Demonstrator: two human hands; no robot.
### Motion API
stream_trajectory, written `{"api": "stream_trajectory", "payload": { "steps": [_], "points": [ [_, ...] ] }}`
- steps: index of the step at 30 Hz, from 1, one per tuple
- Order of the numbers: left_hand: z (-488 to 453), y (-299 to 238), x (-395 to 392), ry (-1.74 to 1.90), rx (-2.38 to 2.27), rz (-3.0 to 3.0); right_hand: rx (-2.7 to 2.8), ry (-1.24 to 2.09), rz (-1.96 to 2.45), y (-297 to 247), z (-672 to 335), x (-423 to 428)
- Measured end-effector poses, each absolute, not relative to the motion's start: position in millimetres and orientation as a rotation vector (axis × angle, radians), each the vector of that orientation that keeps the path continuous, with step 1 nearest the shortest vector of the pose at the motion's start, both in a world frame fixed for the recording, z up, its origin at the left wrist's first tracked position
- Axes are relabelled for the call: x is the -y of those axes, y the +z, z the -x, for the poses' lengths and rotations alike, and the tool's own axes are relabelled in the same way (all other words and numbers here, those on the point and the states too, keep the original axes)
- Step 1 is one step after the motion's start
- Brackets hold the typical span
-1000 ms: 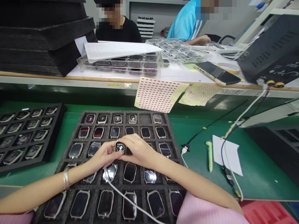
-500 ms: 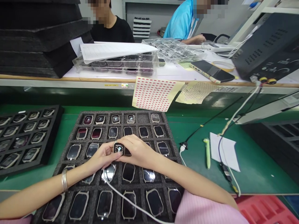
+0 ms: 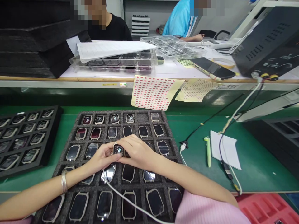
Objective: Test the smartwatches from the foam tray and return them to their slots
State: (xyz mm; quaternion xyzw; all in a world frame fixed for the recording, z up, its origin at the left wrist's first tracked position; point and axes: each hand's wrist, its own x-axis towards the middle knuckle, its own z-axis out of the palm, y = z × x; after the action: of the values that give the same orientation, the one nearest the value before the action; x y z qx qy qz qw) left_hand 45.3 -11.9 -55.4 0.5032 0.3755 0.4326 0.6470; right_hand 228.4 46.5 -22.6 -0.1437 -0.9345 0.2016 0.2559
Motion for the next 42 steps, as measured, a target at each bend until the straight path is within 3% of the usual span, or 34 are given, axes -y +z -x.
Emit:
{"api": "stream_trajectory", "payload": {
  "steps": [8, 13, 20, 42],
  "points": [
    [-49, -51, 12, 0.962, -0.901, -1.191, 2.599, 0.543, 0.465, -15, -230, -46],
    [-50, -50, 15, 0.841, -0.939, -1.179, 2.528, 0.705, 0.566, -2, -247, -89],
    [-49, -43, 18, 0.751, -0.937, -1.192, 2.510, 0.408, 0.901, -28, -280, -164],
    [-48, -51, 14, 0.766, -0.907, -1.212, 2.775, 0.401, 1.054, -8, -322, -183]
  ]
}}
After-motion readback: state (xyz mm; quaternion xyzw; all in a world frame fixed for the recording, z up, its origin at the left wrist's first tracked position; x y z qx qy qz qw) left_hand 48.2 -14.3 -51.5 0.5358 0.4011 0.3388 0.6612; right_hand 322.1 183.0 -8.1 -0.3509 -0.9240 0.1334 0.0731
